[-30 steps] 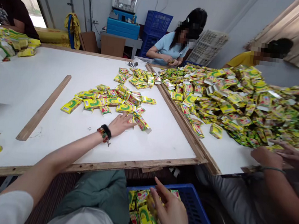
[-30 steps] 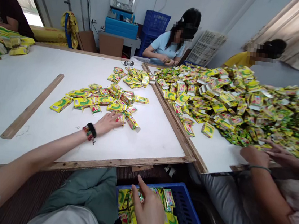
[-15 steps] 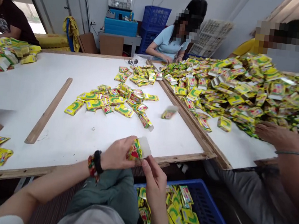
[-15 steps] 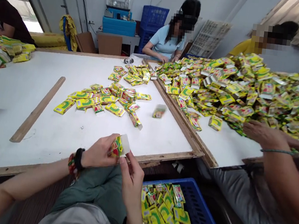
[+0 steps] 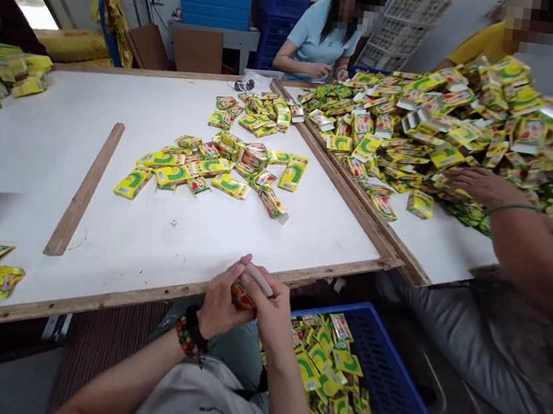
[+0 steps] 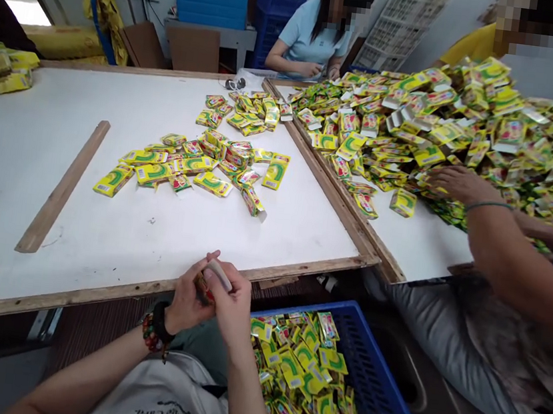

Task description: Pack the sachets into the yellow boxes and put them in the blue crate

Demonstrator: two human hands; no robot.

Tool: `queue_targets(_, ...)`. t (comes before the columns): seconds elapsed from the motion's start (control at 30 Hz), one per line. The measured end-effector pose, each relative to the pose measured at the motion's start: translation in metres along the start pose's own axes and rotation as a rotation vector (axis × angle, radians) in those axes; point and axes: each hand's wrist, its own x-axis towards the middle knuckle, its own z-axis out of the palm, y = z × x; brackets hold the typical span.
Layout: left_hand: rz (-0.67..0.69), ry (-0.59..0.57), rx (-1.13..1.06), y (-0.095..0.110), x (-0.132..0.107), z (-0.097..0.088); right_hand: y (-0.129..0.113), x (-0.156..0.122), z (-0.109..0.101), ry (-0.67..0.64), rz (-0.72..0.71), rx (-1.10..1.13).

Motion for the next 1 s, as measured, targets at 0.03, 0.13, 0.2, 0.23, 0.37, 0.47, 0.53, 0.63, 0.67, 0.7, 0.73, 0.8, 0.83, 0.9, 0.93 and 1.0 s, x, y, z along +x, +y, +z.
queue_targets(0.03, -0.008, 0.010, -0.018, -0.001, 0.001, -0.001, 0.001, -0.002, 0.000, -0.018, -0.005, 0.043)
queue_targets(0.13, -0.039, 0.035, -0.023, -0.001, 0.002, -0.002, 0.004, -0.007, -0.003, -0.045, 0.014, 0.181)
queue_targets(0.2, -0.050, 0.025, 0.001, 0.000, 0.003, -0.002, 0.005, -0.009, -0.004, -0.013, 0.005, 0.166)
queue_targets(0.23, -0.056, 0.008, 0.010, 0.000, 0.004, -0.002, 0.006, -0.010, -0.004, 0.012, -0.017, 0.123)
queue_targets(0.37, -0.059, -0.039, 0.007, 0.000, 0.005, -0.001, 0.008, -0.015, -0.002, 0.095, -0.164, -0.100)
queue_targets(0.47, -0.019, -0.051, -0.005, -0.002, 0.004, -0.001, 0.006, -0.015, 0.000, 0.145, -0.185, -0.145)
queue_targets(0.53, 0.015, -0.013, -0.004, -0.001, 0.004, -0.002, 0.003, -0.012, -0.001, 0.156, -0.095, -0.044)
queue_targets(0.63, 0.008, 0.011, -0.031, 0.002, 0.006, -0.002, -0.002, -0.003, -0.008, 0.081, 0.104, 0.173)
queue_targets(0.67, -0.009, -0.009, -0.047, 0.003, 0.008, -0.002, -0.003, -0.001, -0.010, 0.052, 0.149, 0.215)
queue_targets(0.7, -0.022, -0.026, -0.061, 0.005, 0.009, -0.002, -0.004, 0.001, -0.012, 0.028, 0.175, 0.230)
queue_targets(0.73, -0.029, -0.040, -0.071, 0.005, 0.010, -0.002, -0.005, 0.001, -0.013, 0.008, 0.174, 0.220)
queue_targets(0.8, -0.025, -0.051, -0.085, 0.006, 0.011, -0.002, -0.006, -0.002, -0.014, -0.036, 0.108, 0.111)
queue_targets(0.83, -0.022, -0.052, -0.093, 0.006, 0.010, -0.003, -0.006, -0.004, -0.013, -0.058, 0.043, 0.020)
queue_targets(0.9, -0.037, -0.063, -0.093, 0.006, 0.009, -0.004, -0.005, -0.008, -0.010, -0.077, -0.120, -0.181)
queue_targets(0.93, -0.058, -0.069, -0.080, 0.007, 0.009, -0.004, -0.004, -0.010, -0.007, -0.065, -0.200, -0.267)
queue_targets(1.0, -0.121, -0.081, -0.038, 0.008, 0.009, -0.005, -0.002, -0.013, -0.002, 0.002, -0.321, -0.372)
